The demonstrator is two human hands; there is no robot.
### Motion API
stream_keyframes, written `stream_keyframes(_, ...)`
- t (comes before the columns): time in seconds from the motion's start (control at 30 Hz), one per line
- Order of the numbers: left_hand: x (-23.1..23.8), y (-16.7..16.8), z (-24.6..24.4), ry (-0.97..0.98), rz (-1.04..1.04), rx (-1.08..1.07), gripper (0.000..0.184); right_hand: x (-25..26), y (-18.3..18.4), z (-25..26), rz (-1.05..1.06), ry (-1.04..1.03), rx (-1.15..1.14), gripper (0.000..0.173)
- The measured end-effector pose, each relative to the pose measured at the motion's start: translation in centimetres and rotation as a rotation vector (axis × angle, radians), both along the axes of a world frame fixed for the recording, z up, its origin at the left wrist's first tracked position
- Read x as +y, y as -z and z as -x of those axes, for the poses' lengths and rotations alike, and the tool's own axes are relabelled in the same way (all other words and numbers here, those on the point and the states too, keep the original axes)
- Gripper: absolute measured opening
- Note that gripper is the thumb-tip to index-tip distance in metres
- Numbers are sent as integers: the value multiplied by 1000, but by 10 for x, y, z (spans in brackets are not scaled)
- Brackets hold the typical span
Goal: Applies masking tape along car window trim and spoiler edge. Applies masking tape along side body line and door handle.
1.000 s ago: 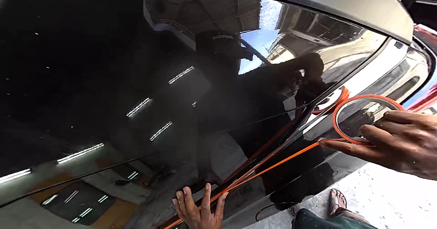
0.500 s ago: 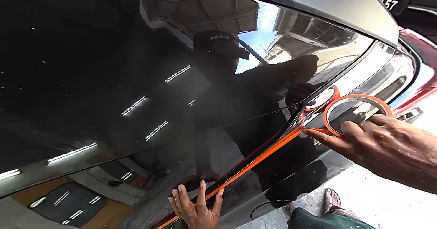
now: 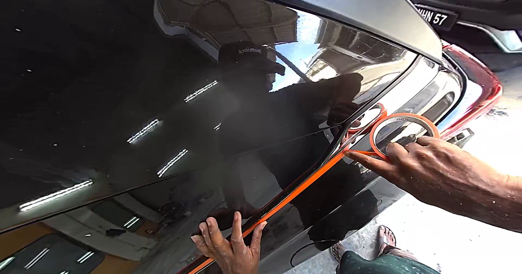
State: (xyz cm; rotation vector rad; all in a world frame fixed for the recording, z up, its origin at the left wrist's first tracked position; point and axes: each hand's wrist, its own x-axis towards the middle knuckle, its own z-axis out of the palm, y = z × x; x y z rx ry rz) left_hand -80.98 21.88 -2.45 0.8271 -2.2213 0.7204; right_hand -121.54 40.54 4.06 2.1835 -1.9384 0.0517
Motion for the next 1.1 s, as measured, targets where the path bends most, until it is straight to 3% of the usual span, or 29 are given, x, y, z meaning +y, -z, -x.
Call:
stream_keyframes(0.2, 1, -4, 42, 83, 26, 31, 69, 1, 3, 1, 22, 3, -14, 63)
stream_keyframes(0.57, 4, -4, 53, 85, 24, 21, 67, 13, 8, 4, 85, -26, -70, 63)
stream_keyframes(1.1, 14, -14, 125, 184, 40, 85, 69, 2, 4, 7, 93, -18, -89, 65)
